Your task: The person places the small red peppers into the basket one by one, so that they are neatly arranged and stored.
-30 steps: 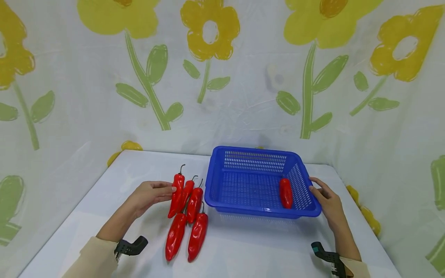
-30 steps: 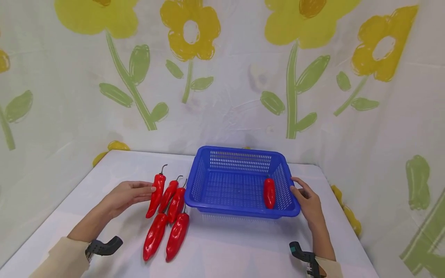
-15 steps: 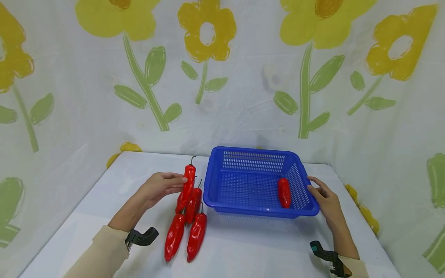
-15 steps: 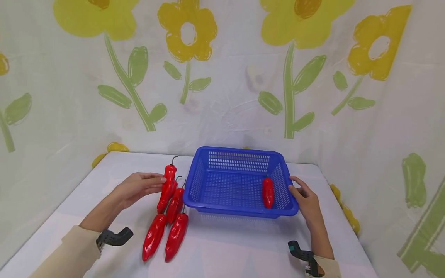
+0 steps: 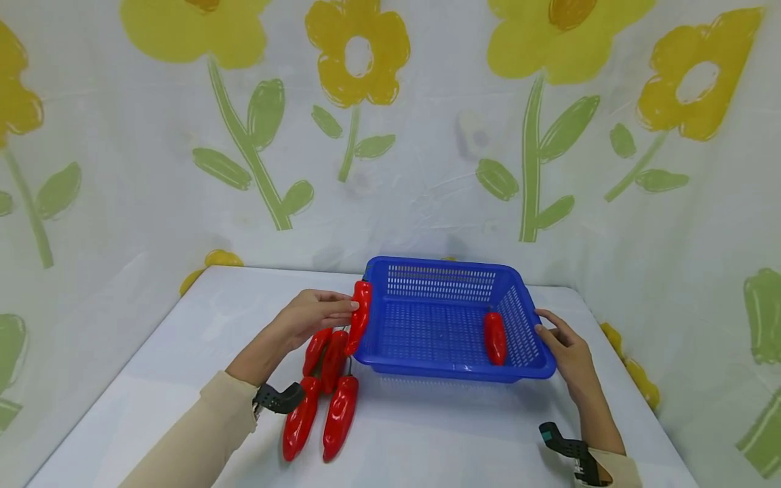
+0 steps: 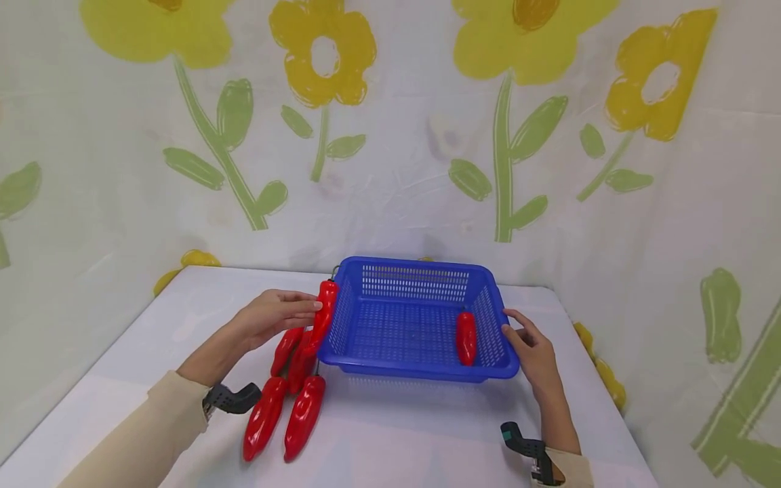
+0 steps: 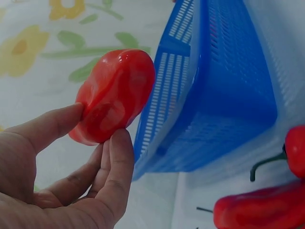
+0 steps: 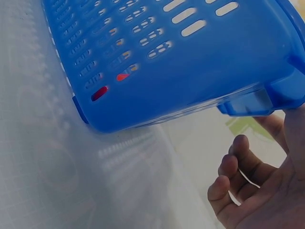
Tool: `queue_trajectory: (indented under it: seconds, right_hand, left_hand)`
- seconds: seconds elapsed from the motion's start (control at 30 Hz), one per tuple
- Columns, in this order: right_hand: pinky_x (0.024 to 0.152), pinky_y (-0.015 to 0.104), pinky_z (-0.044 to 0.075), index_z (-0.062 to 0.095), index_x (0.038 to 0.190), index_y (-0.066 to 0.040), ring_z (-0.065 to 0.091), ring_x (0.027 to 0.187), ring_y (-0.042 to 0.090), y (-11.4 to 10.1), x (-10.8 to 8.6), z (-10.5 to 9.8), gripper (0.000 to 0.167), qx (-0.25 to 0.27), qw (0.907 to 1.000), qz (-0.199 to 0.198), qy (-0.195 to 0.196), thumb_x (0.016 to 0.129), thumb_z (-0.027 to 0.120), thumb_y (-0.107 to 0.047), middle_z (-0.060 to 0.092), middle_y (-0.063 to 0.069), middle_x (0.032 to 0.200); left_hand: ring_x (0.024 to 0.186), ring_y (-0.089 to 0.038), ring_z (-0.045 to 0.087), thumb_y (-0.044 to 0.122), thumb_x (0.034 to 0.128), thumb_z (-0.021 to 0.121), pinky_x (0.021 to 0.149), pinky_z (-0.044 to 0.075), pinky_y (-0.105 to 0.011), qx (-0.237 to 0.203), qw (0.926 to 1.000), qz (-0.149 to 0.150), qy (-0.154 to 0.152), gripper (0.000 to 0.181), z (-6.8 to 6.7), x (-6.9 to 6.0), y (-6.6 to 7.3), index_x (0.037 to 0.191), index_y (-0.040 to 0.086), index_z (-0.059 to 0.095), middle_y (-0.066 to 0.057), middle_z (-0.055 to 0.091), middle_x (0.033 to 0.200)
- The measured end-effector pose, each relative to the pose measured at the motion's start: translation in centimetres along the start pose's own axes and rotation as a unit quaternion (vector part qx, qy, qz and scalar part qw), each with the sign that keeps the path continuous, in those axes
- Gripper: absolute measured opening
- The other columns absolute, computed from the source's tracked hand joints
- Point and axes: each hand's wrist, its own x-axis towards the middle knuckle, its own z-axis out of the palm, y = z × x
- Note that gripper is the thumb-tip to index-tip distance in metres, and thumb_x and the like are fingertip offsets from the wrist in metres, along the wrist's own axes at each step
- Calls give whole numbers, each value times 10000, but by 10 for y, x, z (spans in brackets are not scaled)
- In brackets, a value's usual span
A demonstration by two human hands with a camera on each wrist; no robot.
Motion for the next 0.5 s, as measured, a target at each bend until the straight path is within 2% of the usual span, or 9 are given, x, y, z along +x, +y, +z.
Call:
queue_trajectory:
  seconds: [0.23,0.5]
  right_hand:
    - [721,191,502,480,1497,-226,579,891,200,-2,1,-1,606,-19,10000,64,18,982,558,-536,599,146,1088]
    - [710,191,491,484,1494,-218,565,895,208,-6,0,0,616,1,9998,173,25,976,565,-542,594,146,1089]
  left_hand:
    - [1054,-296,698,220,928,735,942,538,-408,-113,9996,-52,-235,487,16,11,16,1287,-74,587,-172,696,1141]
    - [1064,-297,695,159,936,721,998,500,-449,-548,9977,-205,-357,417,33,24,29,1258,-82,610,-175,701,1145]
